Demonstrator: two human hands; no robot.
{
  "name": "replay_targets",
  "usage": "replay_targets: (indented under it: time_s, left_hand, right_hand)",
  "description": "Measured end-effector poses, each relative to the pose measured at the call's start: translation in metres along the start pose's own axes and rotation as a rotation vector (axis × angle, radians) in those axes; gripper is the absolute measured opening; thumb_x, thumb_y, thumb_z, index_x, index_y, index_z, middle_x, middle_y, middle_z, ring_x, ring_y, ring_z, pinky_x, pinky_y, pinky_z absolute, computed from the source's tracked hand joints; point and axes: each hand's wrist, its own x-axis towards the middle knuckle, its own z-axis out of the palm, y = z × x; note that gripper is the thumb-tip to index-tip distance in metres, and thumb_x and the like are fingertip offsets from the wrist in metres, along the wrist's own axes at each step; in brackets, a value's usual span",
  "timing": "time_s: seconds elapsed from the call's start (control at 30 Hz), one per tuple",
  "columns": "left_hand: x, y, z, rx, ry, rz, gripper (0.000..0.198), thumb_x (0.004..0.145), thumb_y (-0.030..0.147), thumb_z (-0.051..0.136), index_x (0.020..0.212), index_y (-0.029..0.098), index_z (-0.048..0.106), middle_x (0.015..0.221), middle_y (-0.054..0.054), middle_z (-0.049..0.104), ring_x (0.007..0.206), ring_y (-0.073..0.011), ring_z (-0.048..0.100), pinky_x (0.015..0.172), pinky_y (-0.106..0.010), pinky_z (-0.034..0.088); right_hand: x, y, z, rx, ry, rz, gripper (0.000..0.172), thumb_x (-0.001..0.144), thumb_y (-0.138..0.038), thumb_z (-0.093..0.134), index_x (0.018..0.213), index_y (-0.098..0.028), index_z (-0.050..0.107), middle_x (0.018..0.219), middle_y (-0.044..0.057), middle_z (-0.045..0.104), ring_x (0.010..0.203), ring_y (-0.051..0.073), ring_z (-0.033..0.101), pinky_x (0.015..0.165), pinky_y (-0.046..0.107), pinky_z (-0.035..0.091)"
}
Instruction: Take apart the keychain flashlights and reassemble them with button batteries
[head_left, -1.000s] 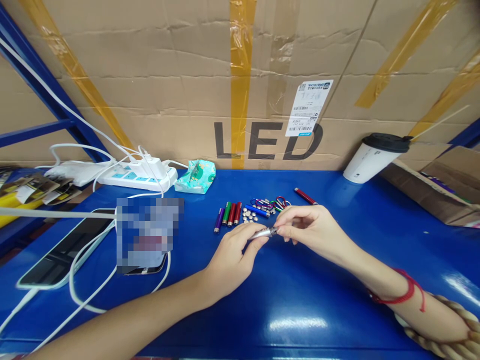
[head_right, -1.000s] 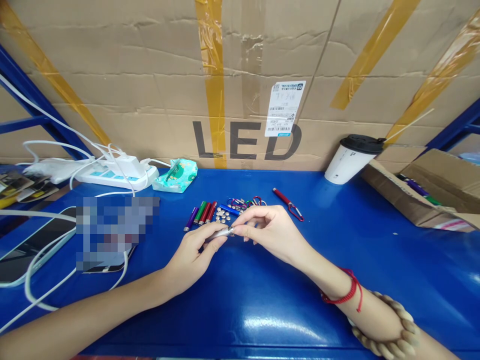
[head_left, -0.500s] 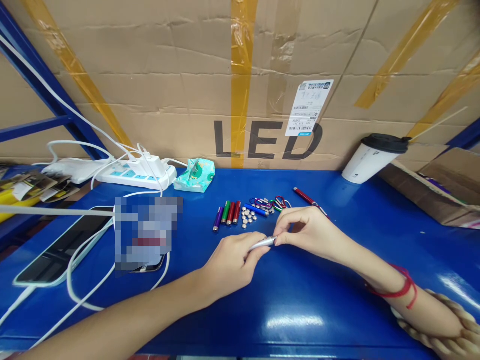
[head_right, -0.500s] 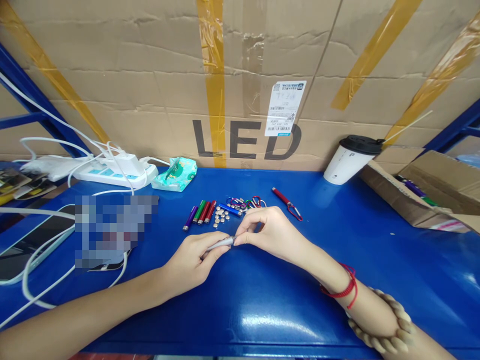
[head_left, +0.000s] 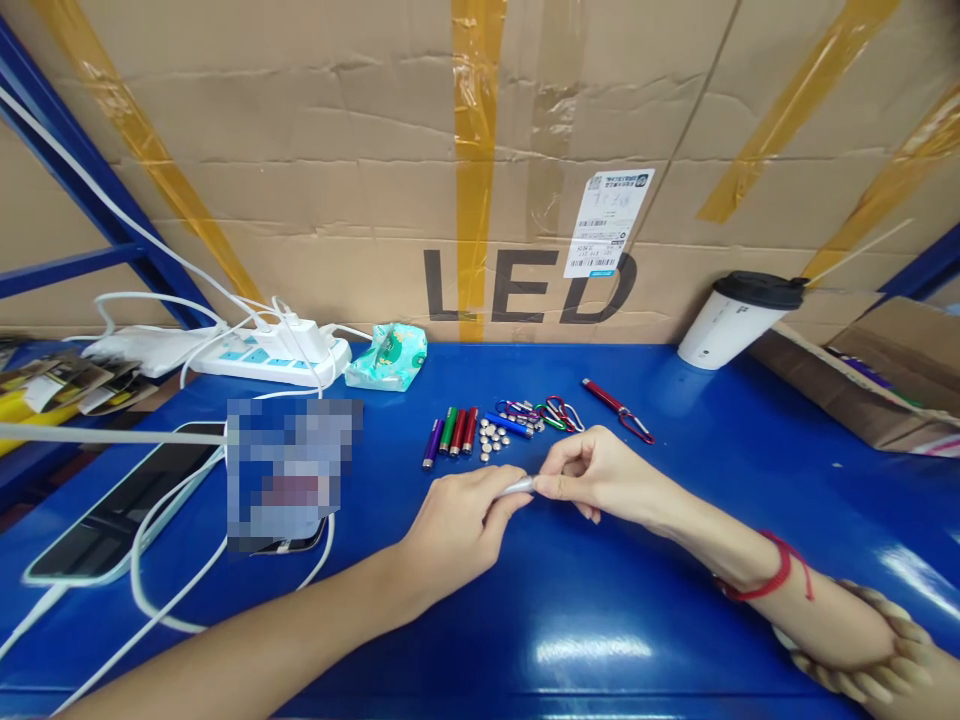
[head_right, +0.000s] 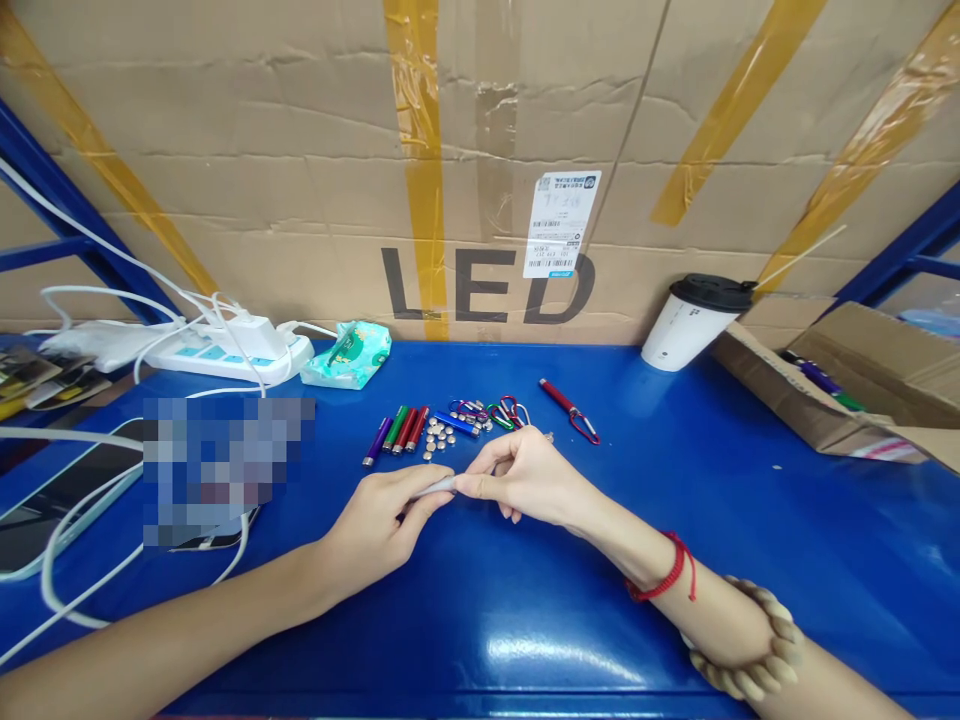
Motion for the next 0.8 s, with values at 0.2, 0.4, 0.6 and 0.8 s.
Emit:
replay_targets:
  time_s: [0.2, 0.4, 0.6, 0.8]
  left_hand:
    - [0.003, 0.003, 0.000, -0.064, 0.001, -0.070, 0.024, 0.090, 0.028, 0.041, 0.094, 0.021, 0.064, 0.086, -0.003, 0.067, 0.071, -0.0159, 0.059, 0.064, -0.023, 0.040]
    - [0.006, 0.007, -0.003, -0.127, -0.026, -0.159, 0.022, 0.089, 0.029, 0.043, 0.097, 0.022, 0.063, 0.082, -0.001, 0.066, 0.070, -0.0159, 0.059, 0.066, -0.023, 0.040]
    - [0.006, 0.006, -0.003, -0.121, -0.022, -0.216, 0.021, 0.090, 0.032, 0.041, 0.091, 0.022, 0.058, 0.067, 0.002, 0.057, 0.057, -0.0131, 0.050, 0.056, -0.022, 0.033]
    - [0.007, 0.008, -0.002, -0.397, 0.193, -0.340, 0.025, 0.093, 0.039, 0.031, 0.083, 0.020, 0.044, 0.055, 0.006, 0.036, 0.050, -0.0101, 0.036, 0.050, -0.020, 0.028]
  right_hand:
    - [0.002, 0.001, -0.007, -0.002, -0.049, -0.039, 0.034, 0.061, -0.044, 0.077, 0.064, -0.013, 0.064, 0.044, -0.004, 0.051, 0.037, 0.006, 0.045, 0.033, 0.014, 0.038]
    - [0.004, -0.001, -0.009, 0.014, -0.047, -0.091, 0.035, 0.061, -0.044, 0.078, 0.066, -0.013, 0.061, 0.052, -0.003, 0.056, 0.042, 0.007, 0.048, 0.034, 0.013, 0.038]
    - [0.004, -0.001, -0.009, -0.036, -0.028, -0.156, 0.037, 0.066, -0.049, 0.073, 0.072, -0.013, 0.063, 0.057, -0.001, 0.058, 0.042, 0.008, 0.050, 0.036, 0.016, 0.039]
    - [0.009, 0.006, -0.015, -0.408, 0.359, -0.381, 0.030, 0.080, -0.044, 0.059, 0.087, -0.016, 0.066, 0.077, 0.005, 0.064, 0.053, 0.013, 0.058, 0.046, 0.023, 0.047]
